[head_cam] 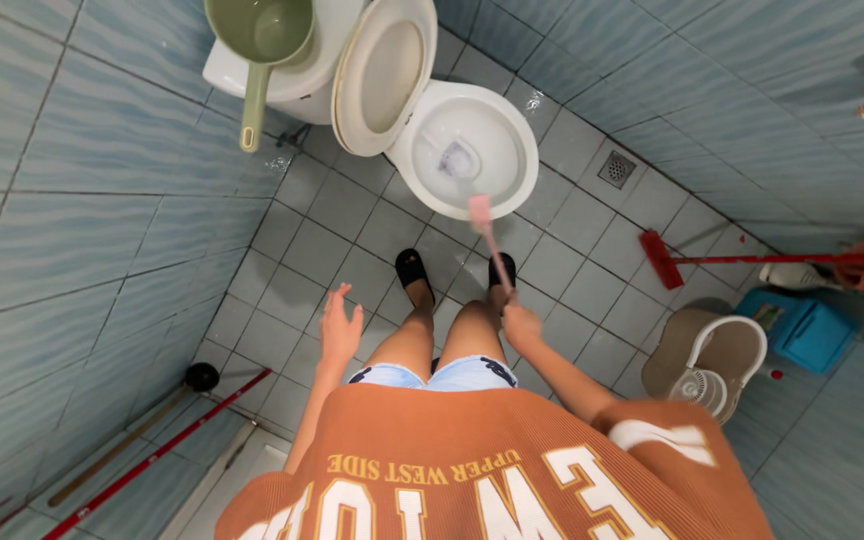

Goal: The person cleans a toilet by scrubbing the bowl with a brush, pouring water from a green pitcher, and applying a cleaning agent from a packet.

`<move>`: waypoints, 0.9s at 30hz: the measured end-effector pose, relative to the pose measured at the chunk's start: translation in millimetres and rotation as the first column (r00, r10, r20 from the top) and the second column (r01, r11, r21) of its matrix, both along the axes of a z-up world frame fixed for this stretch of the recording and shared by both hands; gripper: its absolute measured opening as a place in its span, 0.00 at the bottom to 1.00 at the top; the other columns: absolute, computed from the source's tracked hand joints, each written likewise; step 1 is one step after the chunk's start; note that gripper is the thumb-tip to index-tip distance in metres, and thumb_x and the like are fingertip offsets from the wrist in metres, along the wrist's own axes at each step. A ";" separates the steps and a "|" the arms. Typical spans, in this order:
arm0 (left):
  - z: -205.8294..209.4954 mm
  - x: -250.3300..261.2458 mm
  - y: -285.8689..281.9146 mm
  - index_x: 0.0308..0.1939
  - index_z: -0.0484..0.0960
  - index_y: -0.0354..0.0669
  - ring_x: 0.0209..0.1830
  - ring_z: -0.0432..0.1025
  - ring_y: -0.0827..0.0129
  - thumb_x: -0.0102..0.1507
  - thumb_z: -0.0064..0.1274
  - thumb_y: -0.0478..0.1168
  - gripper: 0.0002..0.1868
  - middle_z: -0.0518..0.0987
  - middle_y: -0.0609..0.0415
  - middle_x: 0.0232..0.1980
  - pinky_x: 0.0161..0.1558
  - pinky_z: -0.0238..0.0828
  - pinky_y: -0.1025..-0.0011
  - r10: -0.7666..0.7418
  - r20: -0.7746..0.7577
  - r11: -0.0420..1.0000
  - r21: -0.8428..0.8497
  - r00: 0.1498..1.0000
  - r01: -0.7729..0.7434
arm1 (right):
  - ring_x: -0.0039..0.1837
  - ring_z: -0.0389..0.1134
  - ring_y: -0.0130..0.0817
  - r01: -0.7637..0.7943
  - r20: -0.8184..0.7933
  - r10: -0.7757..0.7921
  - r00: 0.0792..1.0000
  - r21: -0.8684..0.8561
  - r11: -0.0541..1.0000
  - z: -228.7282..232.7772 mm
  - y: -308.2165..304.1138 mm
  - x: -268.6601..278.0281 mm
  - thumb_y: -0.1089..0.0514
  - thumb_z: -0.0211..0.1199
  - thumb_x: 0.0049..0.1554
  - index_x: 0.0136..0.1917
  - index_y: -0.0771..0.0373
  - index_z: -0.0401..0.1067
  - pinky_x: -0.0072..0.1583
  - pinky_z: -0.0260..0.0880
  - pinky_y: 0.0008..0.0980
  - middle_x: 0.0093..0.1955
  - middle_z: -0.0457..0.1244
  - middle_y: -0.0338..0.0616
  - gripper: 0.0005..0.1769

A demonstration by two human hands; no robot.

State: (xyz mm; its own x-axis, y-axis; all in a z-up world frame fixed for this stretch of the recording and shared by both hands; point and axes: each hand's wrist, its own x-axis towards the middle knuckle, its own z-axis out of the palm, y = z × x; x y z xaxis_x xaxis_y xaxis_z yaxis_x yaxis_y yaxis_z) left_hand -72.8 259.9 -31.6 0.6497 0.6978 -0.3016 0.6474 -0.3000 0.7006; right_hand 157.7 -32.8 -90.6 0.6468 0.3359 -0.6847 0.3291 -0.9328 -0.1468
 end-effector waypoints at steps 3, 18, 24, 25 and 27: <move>-4.9 8.3 -2.1 0.66 0.71 0.39 0.77 0.57 0.42 0.65 0.52 0.38 0.25 0.70 0.41 0.73 0.71 0.56 0.54 -0.067 -0.052 0.997 -0.032 0.996 0.065 | 0.46 0.74 0.57 -0.056 0.045 0.055 0.997 0.016 0.998 -9.2 19.3 -3.2 0.59 0.51 0.59 0.64 0.65 0.65 0.46 0.74 0.54 0.45 0.70 0.59 0.20; -10.5 38.8 9.1 0.66 0.71 0.39 0.72 0.63 0.48 0.64 0.52 0.40 0.26 0.71 0.43 0.72 0.69 0.60 0.58 -0.176 -0.087 0.981 -0.099 0.981 0.167 | 0.38 0.70 0.47 0.025 0.118 -0.032 0.993 0.061 0.998 -22.1 13.5 -6.4 0.52 0.51 0.65 0.67 0.63 0.67 0.39 0.71 0.46 0.37 0.68 0.53 0.20; -39.7 55.4 -2.3 0.62 0.75 0.39 0.65 0.71 0.47 0.65 0.53 0.43 0.22 0.79 0.40 0.62 0.63 0.67 0.59 -0.236 -0.057 0.956 -0.190 0.970 0.222 | 0.29 0.61 0.37 0.587 -0.427 -0.430 0.795 0.364 0.723 -11.0 1.6 -0.8 0.46 0.55 0.64 0.70 0.51 0.69 0.31 0.62 0.39 0.31 0.62 0.47 0.22; -42.6 60.1 -14.0 0.60 0.76 0.40 0.62 0.74 0.49 0.66 0.54 0.44 0.21 0.80 0.42 0.59 0.61 0.70 0.60 -0.240 -0.039 0.947 -0.230 0.970 0.225 | 0.24 0.56 0.29 0.800 -0.671 -0.502 0.545 0.237 0.552 -3.4 -10.1 3.4 0.42 0.55 0.65 0.72 0.46 0.68 0.26 0.57 0.32 0.27 0.57 0.41 0.24; -45.5 86.0 -36.5 0.57 0.79 0.39 0.57 0.77 0.55 0.66 0.54 0.48 0.20 0.83 0.44 0.55 0.58 0.72 0.64 -0.290 -0.014 0.907 -0.324 0.957 0.270 | 0.23 0.55 0.25 0.928 -0.790 -0.511 0.338 0.188 0.322 20.2 -30.8 1.5 0.44 0.57 0.62 0.68 0.48 0.70 0.25 0.56 0.28 0.26 0.58 0.38 0.23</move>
